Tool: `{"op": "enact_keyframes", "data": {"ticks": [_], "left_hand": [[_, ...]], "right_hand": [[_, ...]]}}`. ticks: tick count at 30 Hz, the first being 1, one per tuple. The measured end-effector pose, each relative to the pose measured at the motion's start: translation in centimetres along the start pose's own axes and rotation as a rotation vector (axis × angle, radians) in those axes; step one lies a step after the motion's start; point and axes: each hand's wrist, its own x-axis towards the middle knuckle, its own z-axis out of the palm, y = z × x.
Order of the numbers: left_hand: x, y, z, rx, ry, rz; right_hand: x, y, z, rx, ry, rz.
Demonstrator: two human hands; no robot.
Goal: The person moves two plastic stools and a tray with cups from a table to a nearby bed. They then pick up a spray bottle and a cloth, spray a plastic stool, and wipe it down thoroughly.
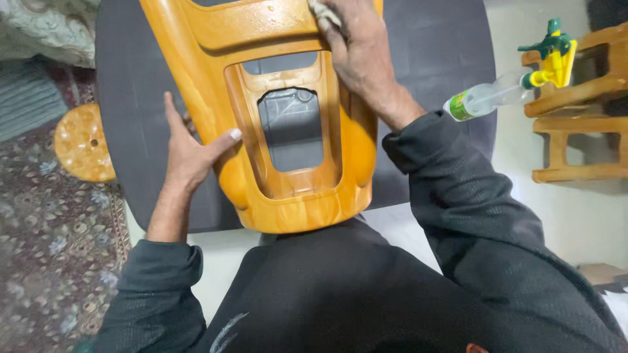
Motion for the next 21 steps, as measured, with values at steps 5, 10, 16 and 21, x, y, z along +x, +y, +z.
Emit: {"op": "enact_keyframes", "data": {"ticks": [5,10,16,21], "left_hand": [[0.3,-2.7,-0.5,-0.038,-0.043,0.338],[1.0,-2.7,-0.4,0.003,-0.019,0.286],[1.3,-3.1,-0.4,0.017,-0.012,0.262],[1.0,-2.9,0.1,0.057,0.023,0.247]], "right_hand": [[1.6,-6.9,6.7,-0.076,0.026,0.061],[3.7,-12.6,15.9,-0.262,-0.143,-0.207],[2.2,-9.5,11.2,-0.330,-0.153,-0.218],[2.0,-4.7,2.4,-0.368,0.114,0.150]]}}
